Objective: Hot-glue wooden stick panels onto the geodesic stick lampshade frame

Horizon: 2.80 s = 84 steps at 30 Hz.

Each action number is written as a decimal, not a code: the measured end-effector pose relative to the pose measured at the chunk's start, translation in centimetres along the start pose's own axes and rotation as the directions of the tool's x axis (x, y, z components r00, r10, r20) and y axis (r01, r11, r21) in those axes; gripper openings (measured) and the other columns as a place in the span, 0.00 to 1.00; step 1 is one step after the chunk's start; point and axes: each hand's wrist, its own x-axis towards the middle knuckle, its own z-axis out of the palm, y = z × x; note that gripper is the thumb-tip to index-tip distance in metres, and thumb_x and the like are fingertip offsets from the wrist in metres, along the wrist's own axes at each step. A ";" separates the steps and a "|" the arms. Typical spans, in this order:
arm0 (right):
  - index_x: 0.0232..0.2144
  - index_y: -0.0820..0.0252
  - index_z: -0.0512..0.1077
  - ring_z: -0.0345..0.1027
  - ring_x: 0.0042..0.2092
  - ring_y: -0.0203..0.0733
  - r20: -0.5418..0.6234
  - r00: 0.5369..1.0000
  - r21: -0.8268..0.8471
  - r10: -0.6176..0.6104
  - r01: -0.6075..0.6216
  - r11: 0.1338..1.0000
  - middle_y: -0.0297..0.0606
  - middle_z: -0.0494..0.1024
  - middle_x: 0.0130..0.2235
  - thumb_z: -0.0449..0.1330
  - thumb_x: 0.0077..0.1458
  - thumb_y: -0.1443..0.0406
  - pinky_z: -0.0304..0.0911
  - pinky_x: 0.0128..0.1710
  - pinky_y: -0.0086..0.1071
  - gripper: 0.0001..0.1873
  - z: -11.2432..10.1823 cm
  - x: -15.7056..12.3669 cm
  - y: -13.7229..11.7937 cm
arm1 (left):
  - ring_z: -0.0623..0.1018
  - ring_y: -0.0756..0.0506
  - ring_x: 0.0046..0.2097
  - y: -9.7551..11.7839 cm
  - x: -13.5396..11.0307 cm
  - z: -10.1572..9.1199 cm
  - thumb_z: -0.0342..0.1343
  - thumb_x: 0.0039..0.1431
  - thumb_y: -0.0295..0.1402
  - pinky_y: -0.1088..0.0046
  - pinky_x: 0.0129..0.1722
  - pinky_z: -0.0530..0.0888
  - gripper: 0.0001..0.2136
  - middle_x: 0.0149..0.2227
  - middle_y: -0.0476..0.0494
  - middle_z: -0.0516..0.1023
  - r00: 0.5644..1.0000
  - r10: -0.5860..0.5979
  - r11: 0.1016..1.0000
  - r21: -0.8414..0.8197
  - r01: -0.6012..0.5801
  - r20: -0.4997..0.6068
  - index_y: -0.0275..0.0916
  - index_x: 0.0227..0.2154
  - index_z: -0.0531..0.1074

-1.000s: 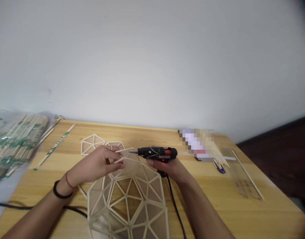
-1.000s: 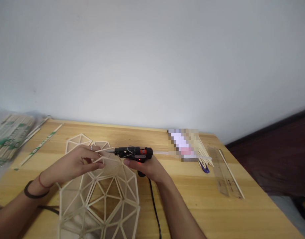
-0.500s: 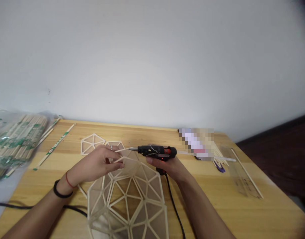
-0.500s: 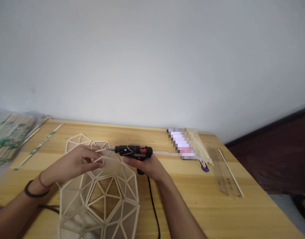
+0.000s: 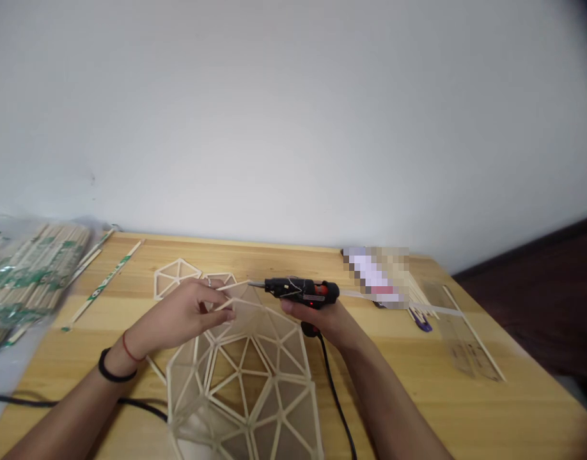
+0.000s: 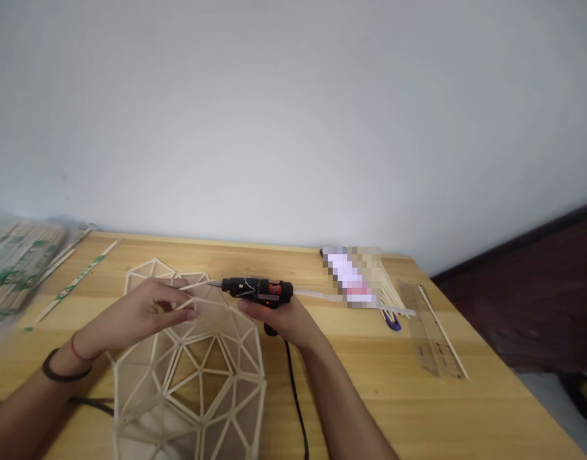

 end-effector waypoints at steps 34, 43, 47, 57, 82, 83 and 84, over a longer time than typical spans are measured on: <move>0.26 0.60 0.74 0.54 0.28 0.35 0.159 0.985 0.005 0.062 -0.064 0.998 0.29 0.66 0.23 0.69 0.45 0.57 0.55 0.30 0.31 0.12 0.4 -0.1 0.0 | 0.72 0.49 0.34 0.3 -0.2 0.0 0.56 0.68 0.36 0.73 0.35 0.66 0.16 0.29 0.48 0.74 0.999 0.007 0.999 -0.035 -0.005 0.036 0.36 0.23 0.74; 0.28 0.60 0.76 0.54 0.28 0.35 0.157 0.985 -0.013 0.067 -0.065 0.998 0.30 0.66 0.24 0.69 0.45 0.57 0.55 0.29 0.31 0.13 0.4 -0.1 0.0 | 0.72 0.49 0.33 0.3 -0.1 0.0 0.56 0.68 0.36 0.72 0.34 0.66 0.17 0.30 0.47 0.75 0.999 0.002 1.000 -0.026 -0.001 0.036 0.36 0.24 0.75; 0.28 0.59 0.77 0.54 0.28 0.36 0.160 0.985 -0.017 0.062 -0.060 0.998 0.29 0.66 0.24 0.69 0.46 0.56 0.54 0.29 0.32 0.13 0.4 -0.1 0.0 | 0.72 0.49 0.34 0.3 -0.2 0.0 0.56 0.68 0.36 0.72 0.35 0.66 0.17 0.30 0.47 0.75 0.999 0.022 0.999 -0.034 -0.021 0.030 0.37 0.23 0.75; 0.26 0.59 0.75 0.54 0.28 0.35 0.170 0.984 -0.023 0.057 -0.054 0.998 0.30 0.65 0.24 0.68 0.47 0.56 0.55 0.30 0.32 0.12 0.3 -0.1 0.0 | 0.73 0.49 0.34 0.4 -0.2 0.1 0.56 0.68 0.36 0.72 0.35 0.66 0.16 0.30 0.48 0.75 1.000 0.007 1.000 -0.023 -0.007 0.030 0.37 0.23 0.75; 0.27 0.59 0.74 0.54 0.29 0.36 0.166 0.983 -0.050 0.073 -0.065 0.997 0.30 0.67 0.25 0.68 0.47 0.56 0.55 0.30 0.32 0.12 0.2 0.1 0.2 | 0.68 0.52 0.30 0.4 -0.2 0.1 0.57 0.67 0.34 0.75 0.32 0.63 0.17 0.25 0.52 0.69 0.999 -0.007 0.999 -0.041 0.009 0.040 0.36 0.21 0.70; 0.27 0.59 0.75 0.54 0.29 0.36 0.168 0.983 -0.055 0.081 -0.072 0.996 0.30 0.66 0.25 0.68 0.46 0.56 0.55 0.31 0.32 0.12 0.2 0.1 0.3 | 0.68 0.52 0.30 0.5 -0.2 0.1 0.57 0.67 0.34 0.75 0.32 0.63 0.17 0.25 0.52 0.68 0.999 -0.008 0.999 -0.041 0.009 0.038 0.36 0.21 0.70; 0.28 0.59 0.75 0.54 0.29 0.36 0.167 0.982 -0.055 0.085 -0.076 0.996 0.30 0.66 0.25 0.67 0.46 0.57 0.56 0.31 0.32 0.12 0.1 0.1 0.4 | 0.67 0.52 0.30 0.5 -0.2 0.1 0.57 0.67 0.34 0.75 0.32 0.63 0.17 0.25 0.53 0.68 0.999 -0.008 0.999 -0.042 0.009 0.038 0.36 0.22 0.70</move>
